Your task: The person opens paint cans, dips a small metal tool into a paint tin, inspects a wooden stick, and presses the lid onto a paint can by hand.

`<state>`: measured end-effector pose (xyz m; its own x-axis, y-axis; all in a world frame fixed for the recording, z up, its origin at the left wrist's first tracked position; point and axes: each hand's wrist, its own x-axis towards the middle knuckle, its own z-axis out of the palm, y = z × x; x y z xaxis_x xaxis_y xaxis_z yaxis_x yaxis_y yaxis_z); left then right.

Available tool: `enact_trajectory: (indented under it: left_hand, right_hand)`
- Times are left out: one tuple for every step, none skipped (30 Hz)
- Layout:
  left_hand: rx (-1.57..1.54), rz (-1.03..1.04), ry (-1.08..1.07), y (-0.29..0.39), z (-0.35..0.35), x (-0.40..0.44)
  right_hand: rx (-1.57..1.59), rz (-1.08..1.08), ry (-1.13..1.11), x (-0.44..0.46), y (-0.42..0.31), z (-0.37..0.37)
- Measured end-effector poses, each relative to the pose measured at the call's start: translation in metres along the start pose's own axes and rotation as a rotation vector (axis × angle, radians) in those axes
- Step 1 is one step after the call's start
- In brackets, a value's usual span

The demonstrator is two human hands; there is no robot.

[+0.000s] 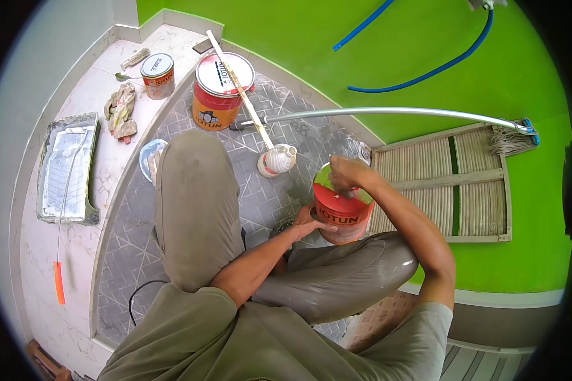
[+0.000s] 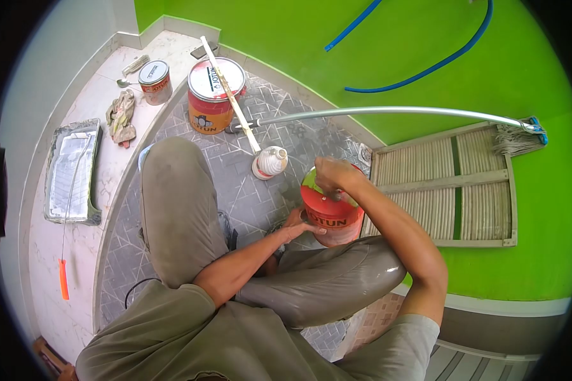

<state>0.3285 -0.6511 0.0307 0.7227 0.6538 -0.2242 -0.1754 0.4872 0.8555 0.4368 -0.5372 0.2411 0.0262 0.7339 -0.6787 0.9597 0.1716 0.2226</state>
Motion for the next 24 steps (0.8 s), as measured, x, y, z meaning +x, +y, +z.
enact_trajectory:
  left_hand:
    - [0.002,-0.005,-0.002,0.003,0.000,-0.001]
    - [0.004,-0.011,-0.003,0.005,0.000,-0.002]
    - [0.008,-0.017,-0.003,0.005,0.000,-0.002]
    - [0.005,-0.013,-0.004,0.005,0.000,-0.002]
    - [0.002,-0.009,-0.005,0.005,0.000,-0.002]
    - [-0.002,-0.006,-0.007,0.007,0.000,-0.003]
    - [-0.004,-0.003,-0.005,0.008,0.001,-0.003]
    - [-0.006,0.000,-0.004,0.009,0.001,-0.004]
    - [-0.007,0.003,-0.002,0.008,0.001,-0.004]
    - [-0.007,0.004,0.001,0.008,0.001,-0.004]
    - [-0.007,0.003,0.004,0.008,0.001,-0.004]
    - [-0.008,0.003,0.006,0.008,0.001,-0.004]
    - [-0.006,-0.001,0.007,0.009,0.001,-0.005]
    - [-0.004,-0.006,0.008,0.010,0.001,-0.005]
    - [-0.002,-0.010,0.009,0.011,0.000,-0.005]
    - [-0.002,-0.003,0.009,0.011,0.000,-0.005]
    - [-0.003,0.004,0.008,0.012,0.000,-0.005]
    - [-0.003,0.010,0.008,0.012,0.000,-0.005]
    - [-0.007,0.009,0.010,0.012,0.001,-0.005]
    - [-0.012,0.008,0.012,0.012,0.001,-0.006]
    - [-0.016,0.007,0.014,0.012,0.001,-0.006]
    - [-0.016,0.005,0.014,0.013,0.001,-0.006]
    - [-0.015,0.003,0.012,0.013,0.001,-0.006]
    - [-0.014,0.001,0.011,0.013,0.001,-0.006]
  right_hand:
    - [0.006,0.003,-0.002,0.000,0.001,0.000]
    - [0.010,0.007,-0.009,0.000,0.001,0.000]
    - [0.014,0.010,-0.014,0.001,0.001,-0.001]
    - [0.027,0.009,0.007,0.002,0.002,0.002]
    - [0.040,0.009,0.027,0.005,0.005,0.007]
    - [0.053,0.009,0.048,0.007,0.007,0.009]
    - [0.061,0.003,0.053,0.008,0.010,0.011]
    - [0.070,-0.003,0.058,0.009,0.012,0.013]
    - [0.078,-0.009,0.063,0.008,0.011,0.011]
    - [0.074,-0.001,0.060,0.007,0.010,0.010]
    - [0.070,0.008,0.056,0.006,0.009,0.009]
    - [0.066,0.016,0.051,0.004,0.007,0.007]
    - [0.064,0.012,0.046,0.003,0.006,0.005]
    - [0.061,0.008,0.041,0.003,0.006,0.004]
    - [0.058,0.003,0.036,0.003,0.006,0.004]
    - [0.053,-0.001,0.033,0.003,0.007,0.004]
    - [0.048,-0.006,0.030,0.005,0.008,0.006]
    - [0.043,-0.010,0.026,0.006,0.009,0.007]
    - [0.039,-0.012,0.027,0.007,0.010,0.009]
    - [0.035,-0.014,0.028,0.008,0.011,0.010]
    - [0.031,-0.016,0.029,0.008,0.011,0.010]
    - [0.046,-0.012,0.036,0.008,0.011,0.010]
    - [0.062,-0.007,0.042,0.008,0.011,0.010]
    - [0.078,-0.003,0.049,0.008,0.011,0.010]
